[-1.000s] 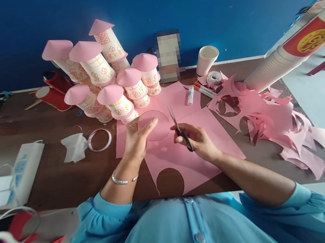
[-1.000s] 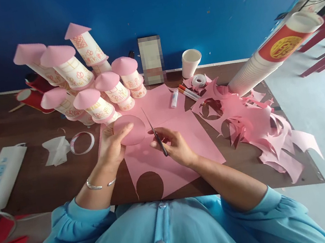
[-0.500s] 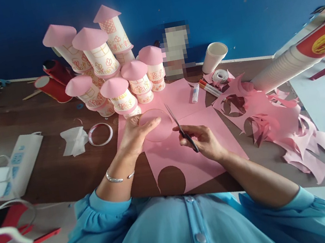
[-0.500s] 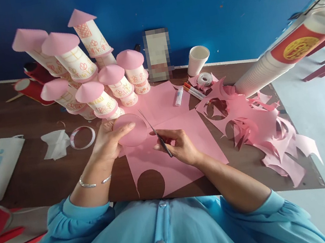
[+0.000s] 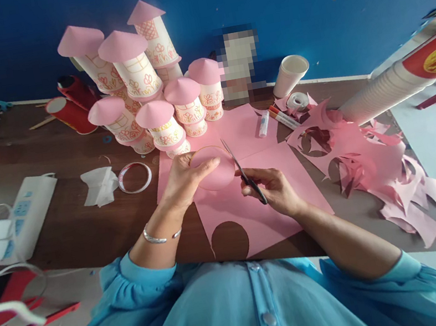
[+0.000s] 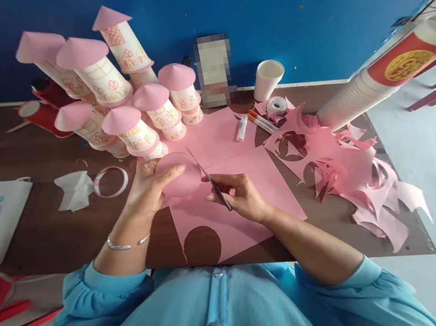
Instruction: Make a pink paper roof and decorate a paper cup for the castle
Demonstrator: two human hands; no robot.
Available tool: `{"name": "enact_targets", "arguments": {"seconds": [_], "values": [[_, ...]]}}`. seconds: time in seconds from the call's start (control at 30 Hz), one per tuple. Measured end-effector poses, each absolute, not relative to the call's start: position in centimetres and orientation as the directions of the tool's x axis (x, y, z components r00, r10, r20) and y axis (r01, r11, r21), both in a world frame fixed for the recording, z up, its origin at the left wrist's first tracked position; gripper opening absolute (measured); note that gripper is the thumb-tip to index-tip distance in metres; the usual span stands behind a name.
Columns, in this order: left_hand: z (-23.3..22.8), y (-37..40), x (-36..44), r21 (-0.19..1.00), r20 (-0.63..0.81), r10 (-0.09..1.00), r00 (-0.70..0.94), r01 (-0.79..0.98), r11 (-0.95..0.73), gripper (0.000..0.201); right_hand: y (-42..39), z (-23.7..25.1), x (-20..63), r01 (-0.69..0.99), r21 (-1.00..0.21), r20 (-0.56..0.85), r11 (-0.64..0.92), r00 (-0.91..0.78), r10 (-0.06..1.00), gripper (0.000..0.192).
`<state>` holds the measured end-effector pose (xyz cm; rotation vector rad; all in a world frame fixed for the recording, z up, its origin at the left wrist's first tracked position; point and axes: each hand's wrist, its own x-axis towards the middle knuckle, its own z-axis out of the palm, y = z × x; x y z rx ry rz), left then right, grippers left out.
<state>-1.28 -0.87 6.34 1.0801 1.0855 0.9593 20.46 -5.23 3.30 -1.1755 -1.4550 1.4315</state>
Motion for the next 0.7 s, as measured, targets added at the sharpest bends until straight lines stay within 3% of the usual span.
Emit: {"name": "enact_targets", "arguments": {"seconds": [0.7], "values": [[5.96,-1.01,-1.28,0.974,-0.179,0.973,0.146,-0.11,0.196,0.022,-5.26,3.34,20.49,0.042,-0.996,-0.087,-0.078,-0.297,0.951,0.046]]}}
